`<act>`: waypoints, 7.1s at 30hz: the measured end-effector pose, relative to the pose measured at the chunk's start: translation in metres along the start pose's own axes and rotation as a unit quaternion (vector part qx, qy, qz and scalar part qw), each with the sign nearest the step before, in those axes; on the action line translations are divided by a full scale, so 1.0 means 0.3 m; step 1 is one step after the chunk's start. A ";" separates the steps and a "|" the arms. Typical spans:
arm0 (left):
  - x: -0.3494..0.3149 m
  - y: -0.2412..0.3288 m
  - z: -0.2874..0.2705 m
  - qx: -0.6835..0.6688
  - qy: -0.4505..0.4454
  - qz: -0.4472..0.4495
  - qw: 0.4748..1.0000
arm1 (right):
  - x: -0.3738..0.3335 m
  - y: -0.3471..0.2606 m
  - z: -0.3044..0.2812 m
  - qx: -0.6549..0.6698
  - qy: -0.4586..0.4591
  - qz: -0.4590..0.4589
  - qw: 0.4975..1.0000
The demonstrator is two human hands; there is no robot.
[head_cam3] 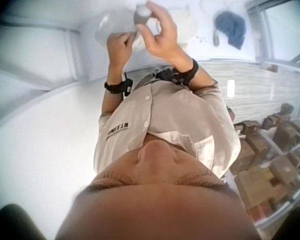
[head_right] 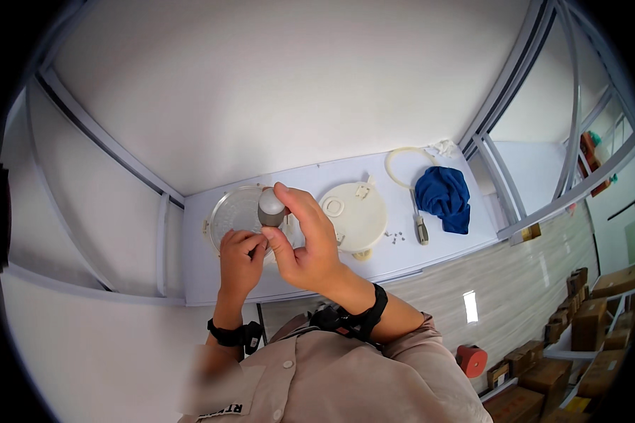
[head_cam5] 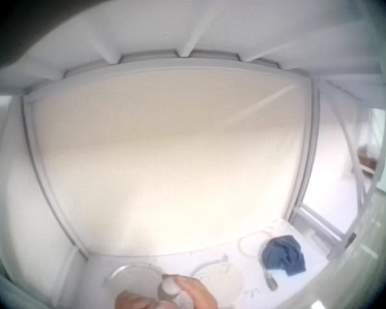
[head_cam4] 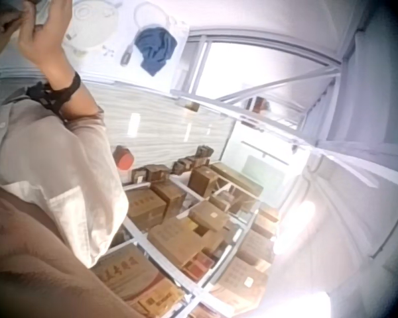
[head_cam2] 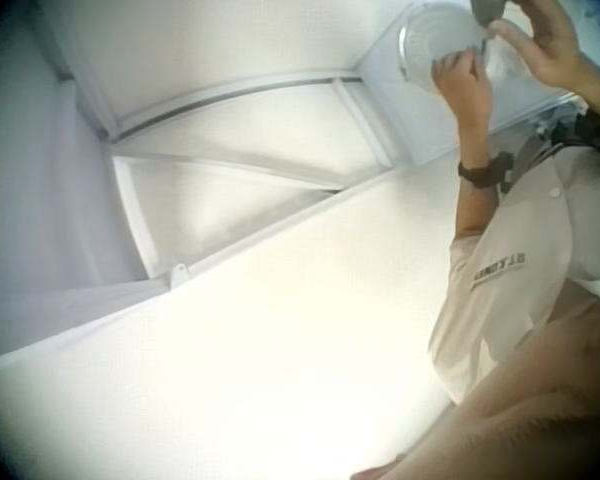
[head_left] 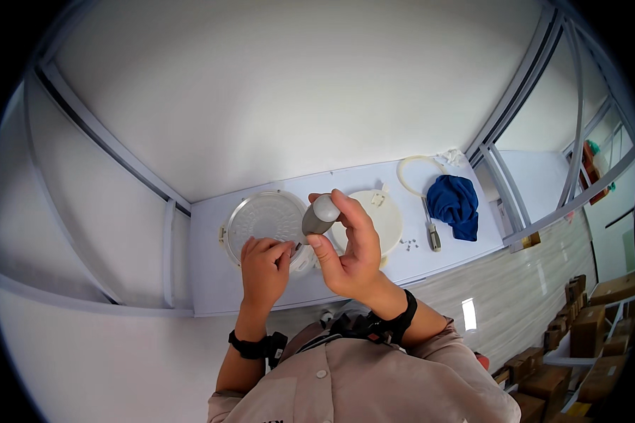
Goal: The person assembles a white plastic appliance by attaching a circular base to a cylindrical body. They use a screwdriver to tighten screws on the base, then place the assembled unit into a larger container.
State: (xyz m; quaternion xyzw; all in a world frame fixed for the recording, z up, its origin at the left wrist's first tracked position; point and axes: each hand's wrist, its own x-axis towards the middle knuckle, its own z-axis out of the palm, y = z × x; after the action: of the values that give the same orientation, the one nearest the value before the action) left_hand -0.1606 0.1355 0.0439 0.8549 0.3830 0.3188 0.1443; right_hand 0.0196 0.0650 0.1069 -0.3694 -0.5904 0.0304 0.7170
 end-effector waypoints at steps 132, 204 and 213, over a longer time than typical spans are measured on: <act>0.020 0.054 0.033 -0.011 0.011 0.033 0.999 | 0.138 -0.042 -0.022 -0.078 -0.097 0.042 0.991; 0.040 0.115 0.111 -0.085 0.094 -0.042 0.991 | 0.237 0.070 -0.097 0.063 -0.188 0.079 0.977; 0.045 0.126 0.116 -0.080 0.110 -0.053 0.989 | 0.220 0.082 -0.102 0.010 -0.202 0.062 0.977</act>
State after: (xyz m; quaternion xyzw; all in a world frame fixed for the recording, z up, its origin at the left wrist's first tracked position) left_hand -0.1098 0.1205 0.0421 0.7789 0.4145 0.4327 0.1853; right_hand 0.0756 0.0994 0.1464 -0.3842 -0.6985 0.1549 0.5835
